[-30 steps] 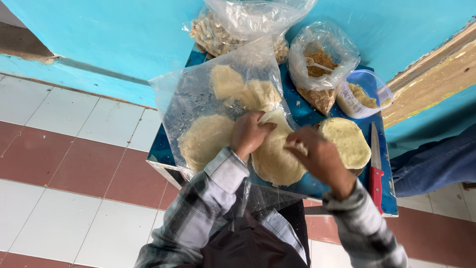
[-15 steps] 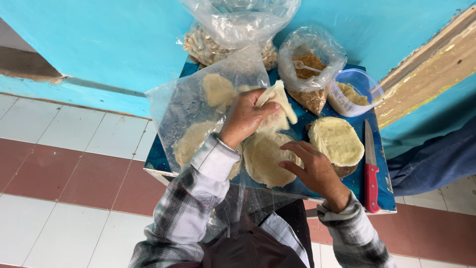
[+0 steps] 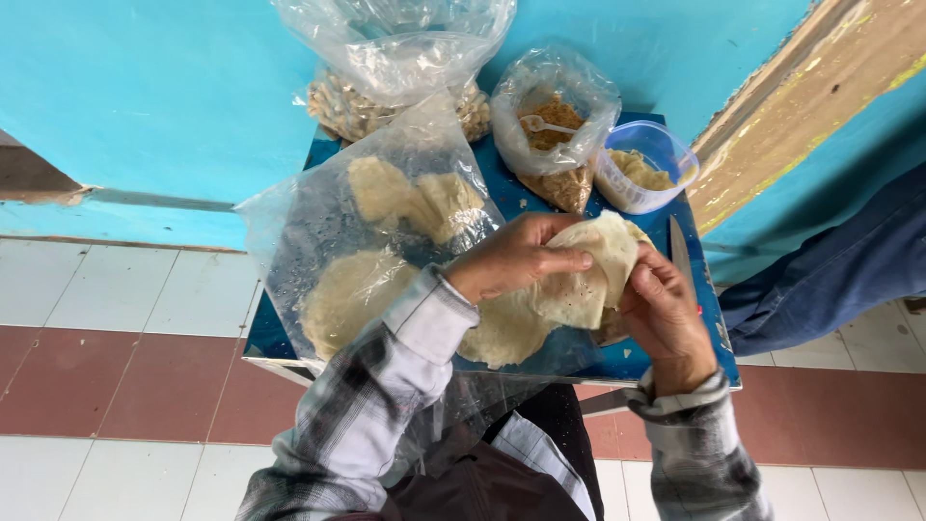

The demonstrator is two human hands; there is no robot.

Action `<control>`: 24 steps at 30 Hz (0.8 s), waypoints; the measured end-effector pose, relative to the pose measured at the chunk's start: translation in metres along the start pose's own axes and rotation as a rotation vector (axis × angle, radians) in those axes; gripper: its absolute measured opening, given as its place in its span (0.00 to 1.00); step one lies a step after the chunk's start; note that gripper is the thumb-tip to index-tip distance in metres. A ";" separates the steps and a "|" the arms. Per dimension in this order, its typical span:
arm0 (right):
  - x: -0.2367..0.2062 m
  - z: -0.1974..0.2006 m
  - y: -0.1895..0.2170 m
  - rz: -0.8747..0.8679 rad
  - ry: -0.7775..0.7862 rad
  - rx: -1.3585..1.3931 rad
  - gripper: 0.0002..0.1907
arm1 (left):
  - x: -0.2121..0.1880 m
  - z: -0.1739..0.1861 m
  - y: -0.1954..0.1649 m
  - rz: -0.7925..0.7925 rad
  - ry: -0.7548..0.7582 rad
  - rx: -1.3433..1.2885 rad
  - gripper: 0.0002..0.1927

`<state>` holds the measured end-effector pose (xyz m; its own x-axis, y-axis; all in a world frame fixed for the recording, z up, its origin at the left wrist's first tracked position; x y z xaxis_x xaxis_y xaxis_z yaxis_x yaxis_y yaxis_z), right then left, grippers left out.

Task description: The person pulls thin sheets of dough by hand from a soft dough mass, stretches each sheet wide, and stacks the finished sheets on a plastic-covered board. Near the end, the person uses a knife to trim and cut the stacked dough sheets on a wooden board.

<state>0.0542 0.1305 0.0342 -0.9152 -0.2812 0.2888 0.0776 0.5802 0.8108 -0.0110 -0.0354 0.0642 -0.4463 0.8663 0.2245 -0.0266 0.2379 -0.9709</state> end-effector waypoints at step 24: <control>0.012 0.075 0.053 -0.095 -0.416 -1.530 0.11 | 0.073 0.026 0.074 0.028 -0.596 0.826 0.05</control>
<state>0.0179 0.2155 0.0428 -0.9595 0.0987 0.2639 0.0888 -0.7830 0.6156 -0.0684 0.0339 0.0064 -0.8234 0.4532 0.3416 -0.5173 -0.3520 -0.7800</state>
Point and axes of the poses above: each hand's wrist, its own x-axis towards the middle knuckle, its own z-axis out of the back of the hand, y = z × x, the point moved 7 cm from there along x, towards the middle knuckle, and after that the axes turned 11 degrees about y, right-handed, at the moved point
